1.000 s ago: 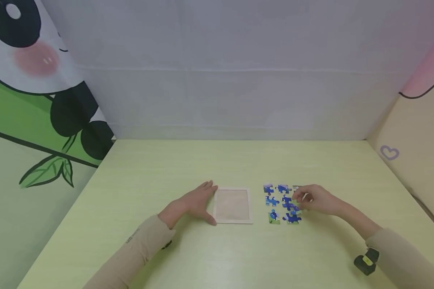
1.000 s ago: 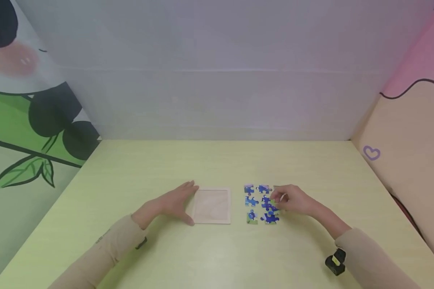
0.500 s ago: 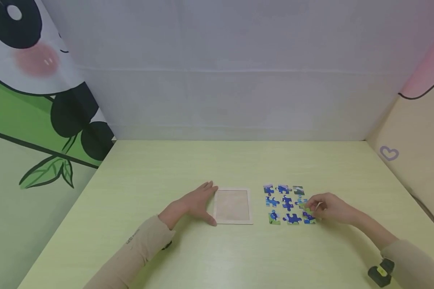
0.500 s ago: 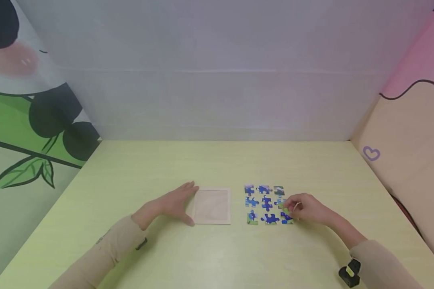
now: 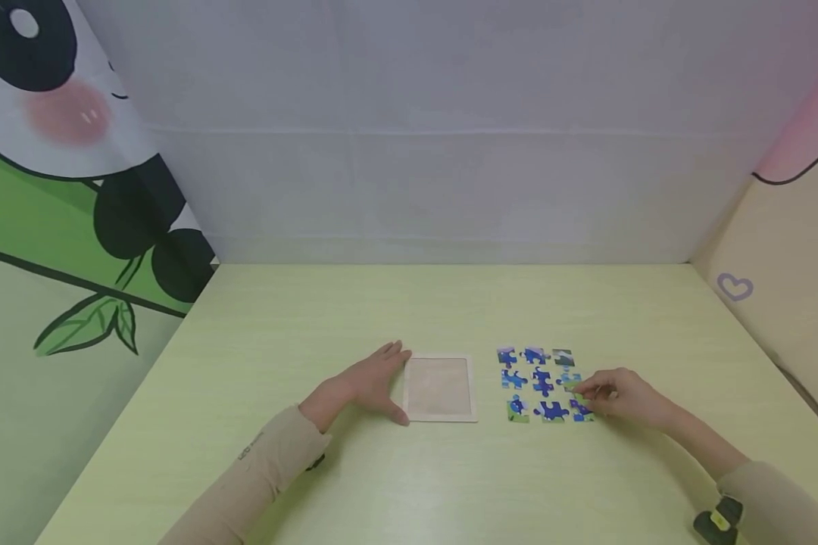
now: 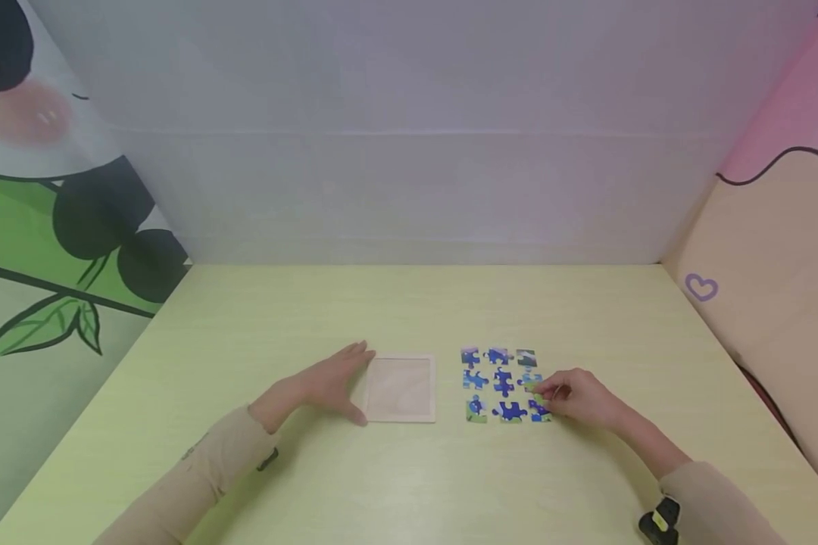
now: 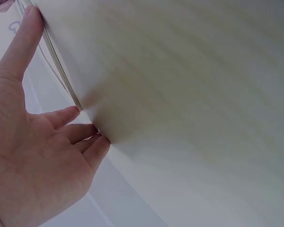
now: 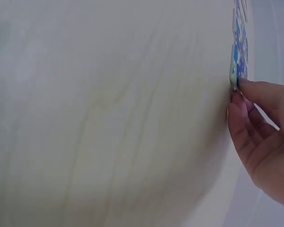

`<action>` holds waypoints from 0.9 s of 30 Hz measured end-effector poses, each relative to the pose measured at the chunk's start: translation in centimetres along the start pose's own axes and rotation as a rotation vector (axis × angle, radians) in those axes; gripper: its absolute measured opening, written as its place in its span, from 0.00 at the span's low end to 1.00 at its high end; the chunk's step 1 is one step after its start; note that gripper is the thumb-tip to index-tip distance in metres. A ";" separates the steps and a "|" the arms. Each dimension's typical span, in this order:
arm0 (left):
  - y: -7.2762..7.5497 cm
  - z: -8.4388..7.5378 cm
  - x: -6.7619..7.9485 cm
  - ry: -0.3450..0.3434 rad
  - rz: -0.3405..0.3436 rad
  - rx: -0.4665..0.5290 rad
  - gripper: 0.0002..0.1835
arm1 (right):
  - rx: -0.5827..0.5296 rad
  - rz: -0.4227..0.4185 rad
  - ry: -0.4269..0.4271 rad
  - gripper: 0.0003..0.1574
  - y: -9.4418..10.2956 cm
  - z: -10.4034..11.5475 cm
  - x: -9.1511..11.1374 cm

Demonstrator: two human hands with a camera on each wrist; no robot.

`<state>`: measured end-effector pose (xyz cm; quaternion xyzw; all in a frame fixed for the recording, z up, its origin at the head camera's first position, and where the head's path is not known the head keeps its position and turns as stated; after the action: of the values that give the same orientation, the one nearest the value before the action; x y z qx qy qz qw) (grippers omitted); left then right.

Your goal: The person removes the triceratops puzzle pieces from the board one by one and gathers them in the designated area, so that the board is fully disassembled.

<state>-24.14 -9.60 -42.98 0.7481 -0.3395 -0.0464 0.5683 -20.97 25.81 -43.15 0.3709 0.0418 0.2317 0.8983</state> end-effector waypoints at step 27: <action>-0.1 -0.1 0.3 -0.018 -0.007 0.011 0.60 | -0.002 0.030 0.018 0.12 -0.1 0.8 0.0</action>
<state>-23.78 -9.69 -42.93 0.7517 -0.3425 -0.0533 0.5611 -20.70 25.22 -42.60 0.3685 0.0440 0.2488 0.8947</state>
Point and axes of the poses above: each hand's wrist, its own x-axis away from the middle knuckle, its own y-axis out of the back of the hand, z = x × y, the point moved 6 cm from there along -x, towards the middle knuckle, and after that the axes turned 3 degrees about -x, right-handed, at the moved point
